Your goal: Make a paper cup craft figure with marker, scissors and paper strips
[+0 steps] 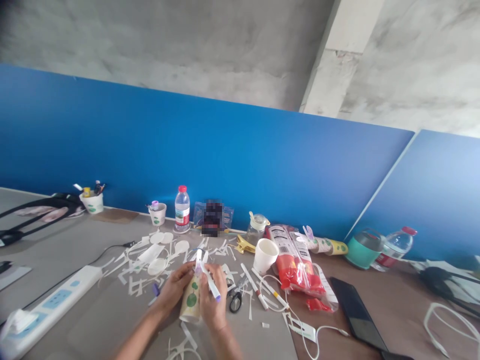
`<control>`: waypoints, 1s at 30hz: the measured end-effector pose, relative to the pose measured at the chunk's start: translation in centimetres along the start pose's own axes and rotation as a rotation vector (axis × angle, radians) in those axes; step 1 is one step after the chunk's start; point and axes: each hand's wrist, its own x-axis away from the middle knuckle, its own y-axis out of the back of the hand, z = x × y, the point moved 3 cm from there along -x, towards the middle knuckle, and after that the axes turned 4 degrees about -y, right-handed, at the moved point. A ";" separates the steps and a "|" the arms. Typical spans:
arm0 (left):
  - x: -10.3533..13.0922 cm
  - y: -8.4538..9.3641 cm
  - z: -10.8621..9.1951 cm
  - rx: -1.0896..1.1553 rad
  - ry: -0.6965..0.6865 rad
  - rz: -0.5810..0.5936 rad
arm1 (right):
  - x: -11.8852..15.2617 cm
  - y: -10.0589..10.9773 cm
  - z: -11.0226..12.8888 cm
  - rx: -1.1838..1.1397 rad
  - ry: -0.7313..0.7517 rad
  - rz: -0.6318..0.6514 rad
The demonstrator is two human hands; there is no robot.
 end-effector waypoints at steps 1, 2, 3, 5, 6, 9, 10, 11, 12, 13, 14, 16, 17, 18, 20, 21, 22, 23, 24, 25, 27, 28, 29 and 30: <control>0.0 0.0 -0.1 -0.001 -0.013 0.006 | 0.0 0.0 -0.1 0.000 -0.006 -0.001; 0.0 -0.1 -0.1 -0.006 -0.031 0.018 | -0.1 0.0 -0.2 0.002 -0.008 0.000; -0.1 -0.1 -0.1 -0.013 -0.050 0.026 | -0.2 0.0 -0.2 0.007 -0.008 -0.001; -0.1 -0.1 0.0 -0.035 -0.060 0.024 | -0.2 0.1 -0.3 0.028 -0.002 -0.001; -0.1 0.0 0.0 -0.049 -0.063 0.011 | -0.2 0.2 -0.3 0.042 0.006 0.000; 0.0 0.2 0.0 -0.070 -0.066 -0.046 | -0.1 0.3 -0.3 0.071 0.043 -0.004; 0.0 0.2 0.0 -0.064 -0.062 -0.047 | -0.1 0.3 -0.3 0.069 0.047 -0.009; 0.0 0.1 0.1 -0.053 -0.057 -0.038 | -0.1 0.3 -0.4 0.061 0.043 -0.015; 0.0 0.1 0.1 -0.042 -0.051 -0.024 | -0.1 0.3 -0.4 0.052 0.031 -0.020; 0.0 0.1 0.2 -0.035 -0.046 -0.015 | -0.1 0.3 -0.5 0.045 0.019 -0.020; 0.0 0.1 0.2 -0.034 -0.044 -0.015 | -0.2 0.3 -0.5 0.045 0.011 -0.016; 0.0 0.2 0.3 -0.038 -0.044 -0.038 | -0.2 0.3 -0.5 0.056 0.012 -0.013; -0.1 0.2 0.3 -0.039 -0.045 -0.046 | -0.2 0.3 -0.5 0.058 0.016 -0.017; -0.1 0.2 0.4 -0.037 -0.043 -0.041 | -0.2 0.3 -0.5 0.055 0.017 -0.023; -0.1 0.2 0.4 -0.029 -0.037 -0.026 | -0.2 0.3 -0.4 0.044 0.010 -0.032; -0.1 0.2 0.4 -0.027 -0.034 -0.026 | -0.1 0.4 -0.3 0.042 0.004 -0.032; 0.0 0.2 0.4 -0.027 -0.034 -0.030 | -0.1 0.4 -0.3 0.043 -0.002 -0.027; 0.0 0.2 0.4 -0.029 -0.039 -0.031 | -0.1 0.4 -0.3 0.046 -0.007 -0.023; 0.0 0.2 0.3 -0.030 -0.046 -0.028 | -0.1 0.4 -0.3 0.046 -0.008 -0.020; 0.0 0.2 0.3 -0.030 -0.053 -0.022 | -0.1 0.4 -0.3 0.046 -0.008 -0.018; 0.0 0.2 0.2 -0.027 -0.060 -0.009 | 0.0 0.4 -0.3 0.046 0.003 -0.014; 0.0 0.1 0.1 -0.025 -0.057 -0.007 | 0.0 0.4 -0.3 0.050 0.012 -0.011; 0.0 0.1 0.1 -0.023 -0.051 -0.011 | 0.1 0.3 -0.3 0.055 0.017 -0.010; 0.0 0.1 0.0 -0.023 -0.044 -0.016 | 0.1 0.3 -0.3 0.058 0.020 -0.010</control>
